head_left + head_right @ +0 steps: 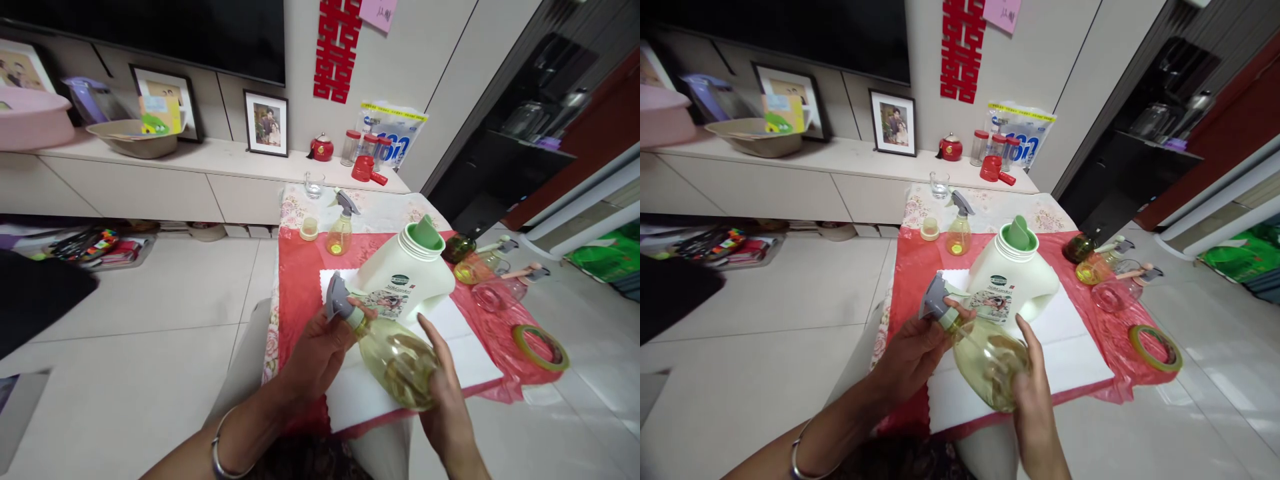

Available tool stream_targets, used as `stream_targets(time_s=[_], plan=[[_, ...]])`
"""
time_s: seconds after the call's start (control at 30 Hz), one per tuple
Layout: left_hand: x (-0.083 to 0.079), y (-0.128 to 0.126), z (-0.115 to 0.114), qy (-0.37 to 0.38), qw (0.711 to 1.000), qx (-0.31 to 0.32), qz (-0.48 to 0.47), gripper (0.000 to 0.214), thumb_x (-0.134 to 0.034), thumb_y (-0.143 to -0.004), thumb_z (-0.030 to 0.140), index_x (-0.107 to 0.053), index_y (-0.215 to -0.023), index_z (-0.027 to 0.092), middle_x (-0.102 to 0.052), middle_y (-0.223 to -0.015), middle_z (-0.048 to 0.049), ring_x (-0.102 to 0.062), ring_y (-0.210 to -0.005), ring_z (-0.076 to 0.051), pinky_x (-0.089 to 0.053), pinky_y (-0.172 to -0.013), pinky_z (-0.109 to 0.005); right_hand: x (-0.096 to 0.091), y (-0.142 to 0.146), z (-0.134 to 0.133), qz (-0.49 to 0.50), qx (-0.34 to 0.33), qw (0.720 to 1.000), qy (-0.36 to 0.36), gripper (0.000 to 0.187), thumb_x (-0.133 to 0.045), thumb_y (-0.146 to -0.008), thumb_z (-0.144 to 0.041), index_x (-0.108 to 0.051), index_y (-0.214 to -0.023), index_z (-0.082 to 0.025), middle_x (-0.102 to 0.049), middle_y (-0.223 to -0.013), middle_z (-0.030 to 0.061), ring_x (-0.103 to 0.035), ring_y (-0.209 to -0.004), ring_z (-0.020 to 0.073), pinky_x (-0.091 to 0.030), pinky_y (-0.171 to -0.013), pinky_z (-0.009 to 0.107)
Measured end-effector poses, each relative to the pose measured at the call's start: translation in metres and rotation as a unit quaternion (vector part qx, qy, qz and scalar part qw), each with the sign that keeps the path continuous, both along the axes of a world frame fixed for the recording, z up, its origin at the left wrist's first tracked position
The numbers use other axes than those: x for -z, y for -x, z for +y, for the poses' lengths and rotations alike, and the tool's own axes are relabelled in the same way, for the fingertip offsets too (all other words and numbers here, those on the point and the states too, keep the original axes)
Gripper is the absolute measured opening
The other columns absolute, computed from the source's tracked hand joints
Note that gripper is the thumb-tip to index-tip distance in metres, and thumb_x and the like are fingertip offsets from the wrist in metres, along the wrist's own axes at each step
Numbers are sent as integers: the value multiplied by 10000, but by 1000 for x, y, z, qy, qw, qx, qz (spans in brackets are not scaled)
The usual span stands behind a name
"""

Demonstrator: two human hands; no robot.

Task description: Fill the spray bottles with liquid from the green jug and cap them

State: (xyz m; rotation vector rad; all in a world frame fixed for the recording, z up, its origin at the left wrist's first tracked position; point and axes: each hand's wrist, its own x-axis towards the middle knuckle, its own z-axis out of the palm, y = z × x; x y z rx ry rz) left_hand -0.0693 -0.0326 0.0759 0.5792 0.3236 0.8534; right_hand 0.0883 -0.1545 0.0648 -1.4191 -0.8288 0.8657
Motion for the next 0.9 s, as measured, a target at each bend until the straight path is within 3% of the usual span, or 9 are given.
stream_targets(time_s=[0.07, 0.13, 0.33, 0.43, 0.57, 0.63, 0.7, 0.8, 0.9], plan=[[-2, 2, 1, -14, 1000, 2, 5, 312, -859, -750, 368, -750, -1006, 225, -743, -1033, -35, -655, -1157, -259, -413, -1118, -438, -13, 4, 1, 220, -34, 970, 95, 836, -478, -893, -764, -285, -1573, -318, -517, -1392, 191, -660, -933, 282, -556, -694, 410], [-2, 2, 2, 2, 1000, -11, 0, 317, -862, -749, 360, -744, -1013, 229, -748, -1032, -30, -670, -1131, -250, -433, -1102, -433, -25, 13, 1, 295, -65, 947, 110, 887, -488, -857, -810, -218, -1585, -381, -468, -1451, 182, -671, -846, 253, -539, -626, 374], [6, -2, 3, 78, 995, -42, -32, 300, -891, -714, 314, -735, -947, 206, -754, -1012, -20, -690, -1109, -225, -447, -1121, -399, -25, 35, -4, 24, 6, 999, -23, 1035, -778, -776, -598, -154, -1587, -440, -275, -1584, 64, -488, -1309, 262, -507, -987, 367], [6, 1, 1, 76, 997, -11, -29, 299, -880, -730, 322, -734, -961, 201, -746, -1066, -38, -661, -1173, -250, -449, -1121, -422, -24, 33, 2, 101, 42, 994, 11, 942, -616, -854, -709, -117, -1595, -410, -461, -1422, 119, -645, -857, 190, -555, -669, 332], [5, 5, 3, 52, 999, -11, -14, 388, -891, -711, 360, -717, -1033, 231, -731, -1082, -29, -647, -1178, -239, -447, -1110, -428, -28, 30, 10, 305, -40, 944, 116, 848, -416, -918, -774, -123, -1598, -361, -597, -1219, 147, -445, -468, 66, -318, -410, 207], [6, 5, 6, 51, 998, -30, -1, 347, -885, -716, 364, -716, -992, 237, -725, -1055, -16, -651, -1152, -223, -445, -1111, -426, -24, 30, 9, 236, -42, 966, 95, 861, -422, -914, -778, -123, -1598, -351, -541, -1320, 163, -528, -573, 96, -398, -463, 231], [7, 4, 8, 60, 997, -54, 12, 297, -871, -731, 368, -715, -945, 234, -719, -1046, -13, -651, -1140, -221, -450, -1110, -429, -13, 26, 6, 17, -8, 999, 28, 908, -580, -884, -699, -140, -1597, -350, -405, -1469, 157, -626, -890, 195, -534, -635, 309], [9, 3, 9, 62, 996, -59, 11, 277, -856, -747, 375, -713, -938, 233, -715, -1062, -23, -639, -1162, -233, -453, -1109, -429, 3, 19, 1, -325, 16, 943, -67, 848, -775, -804, -445, -357, -1530, -314, -357, -1507, 125, -446, -1327, 327, -516, -977, 460], [10, 7, 7, 36, 999, -15, -3, 293, -831, -780, 370, -708, -1023, 264, -710, -1109, -26, -604, -1227, -243, -446, -1101, -427, 5, 17, 0, -226, -3, 973, -44, 726, -659, -897, -488, -366, -1528, -281, -516, -1362, 138, -555, -1218, 312, -545, -923, 462]])
